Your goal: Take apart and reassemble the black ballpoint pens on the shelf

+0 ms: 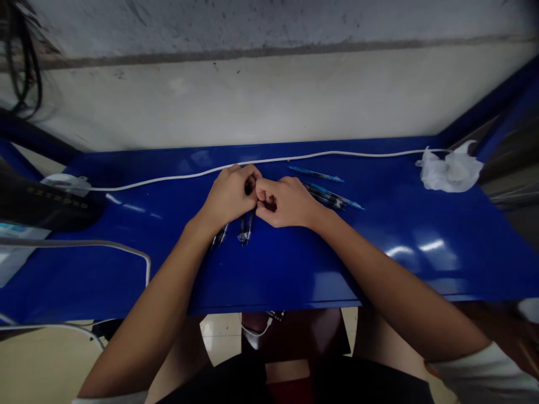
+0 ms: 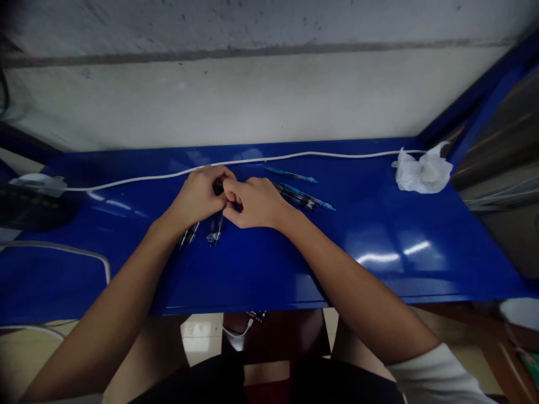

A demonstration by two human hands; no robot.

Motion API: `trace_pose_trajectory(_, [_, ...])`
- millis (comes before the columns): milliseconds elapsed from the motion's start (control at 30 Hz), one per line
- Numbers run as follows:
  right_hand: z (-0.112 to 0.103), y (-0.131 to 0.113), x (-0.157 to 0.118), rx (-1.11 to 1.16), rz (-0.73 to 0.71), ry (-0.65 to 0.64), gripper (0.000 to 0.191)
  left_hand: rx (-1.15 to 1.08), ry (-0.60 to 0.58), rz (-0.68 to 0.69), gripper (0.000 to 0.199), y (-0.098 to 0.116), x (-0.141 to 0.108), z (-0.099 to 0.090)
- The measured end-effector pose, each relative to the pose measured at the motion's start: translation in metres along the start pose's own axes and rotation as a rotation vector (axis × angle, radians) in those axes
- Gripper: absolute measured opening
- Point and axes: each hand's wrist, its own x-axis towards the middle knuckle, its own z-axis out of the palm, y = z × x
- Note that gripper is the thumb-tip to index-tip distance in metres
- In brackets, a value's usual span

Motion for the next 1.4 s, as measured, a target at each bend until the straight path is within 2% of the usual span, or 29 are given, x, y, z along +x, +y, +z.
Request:
trace_pose_trajectory(133, [-0.015, 0.008, 0.003, -0.061, 0.057, 0.100, 0.004, 0.188, -0.094, 0.096, 0.006, 0.001, -0.001, 0.000])
trace_pose_trajectory(267, [-0.038, 0.017, -0.005, -0.222, 0.125, 0.229, 0.013, 0.238, -0.142, 0.160, 0.015, 0.004, -0.002, -0.002])
trace_pose_trajectory(400, [-0.055, 0.021, -0.036, -0.520, 0.164, 0.211, 0.029, 0.245, -0.158, 0.192, 0.019, 0.005, -0.002, -0.005])
trace_pose_trajectory(533, [-0.059, 0.024, -0.078, -0.614, 0.191, 0.164, 0.030, 0.232, -0.150, 0.217, 0.019, 0.004, -0.003, -0.006])
trace_pose_trajectory(700, [-0.055, 0.030, -0.103, -0.575, 0.226, 0.239, 0.029, 0.192, -0.139, 0.237, 0.024, 0.002, -0.004, -0.005])
trace_pose_trajectory(933, [-0.056, 0.031, -0.103, -0.506, 0.229, 0.253, 0.023, 0.191, -0.123, 0.280, 0.027, 0.004, -0.004, -0.005])
trace_pose_trajectory(1167, [-0.057, 0.029, -0.103, -0.491, 0.210, 0.281, 0.024, 0.180, -0.131, 0.329, 0.028, 0.015, -0.004, -0.001])
trace_pose_trajectory(1400, [-0.061, 0.022, -0.104, -0.328, 0.184, 0.520, 0.021, 0.158, -0.106, 0.370, 0.030, 0.021, -0.004, 0.001])
